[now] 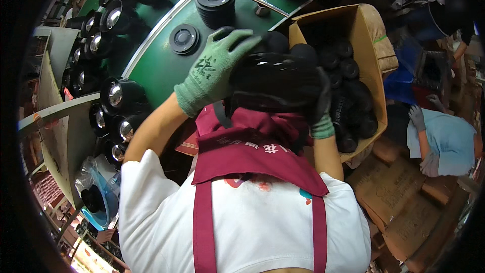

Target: The person repeatedly picks up black kettles and their lids from a green workbench, inserts a metal rod into the kettle, and places the assembled unit into a cardboard box. The process is repeated for multiple kettles throughout the clip.

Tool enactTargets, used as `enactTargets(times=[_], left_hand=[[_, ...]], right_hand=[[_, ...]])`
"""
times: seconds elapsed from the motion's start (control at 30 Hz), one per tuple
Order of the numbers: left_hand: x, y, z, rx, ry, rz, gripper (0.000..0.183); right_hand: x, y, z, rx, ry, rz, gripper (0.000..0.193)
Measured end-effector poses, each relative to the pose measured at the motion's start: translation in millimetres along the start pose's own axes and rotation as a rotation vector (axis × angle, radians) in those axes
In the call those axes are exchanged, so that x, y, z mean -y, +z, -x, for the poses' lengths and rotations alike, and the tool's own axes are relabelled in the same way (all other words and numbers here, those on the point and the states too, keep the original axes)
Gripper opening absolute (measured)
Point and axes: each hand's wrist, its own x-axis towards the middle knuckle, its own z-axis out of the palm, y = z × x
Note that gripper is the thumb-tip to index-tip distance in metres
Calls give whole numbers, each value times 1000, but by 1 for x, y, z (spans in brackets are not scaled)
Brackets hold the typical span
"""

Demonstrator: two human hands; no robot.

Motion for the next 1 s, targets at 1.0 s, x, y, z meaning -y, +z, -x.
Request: enactTargets(times=[1.0], left_hand=[[-9,216,38,-384,-790,819,50]], right_hand=[[106,-35,38,-83,-163,852,65]])
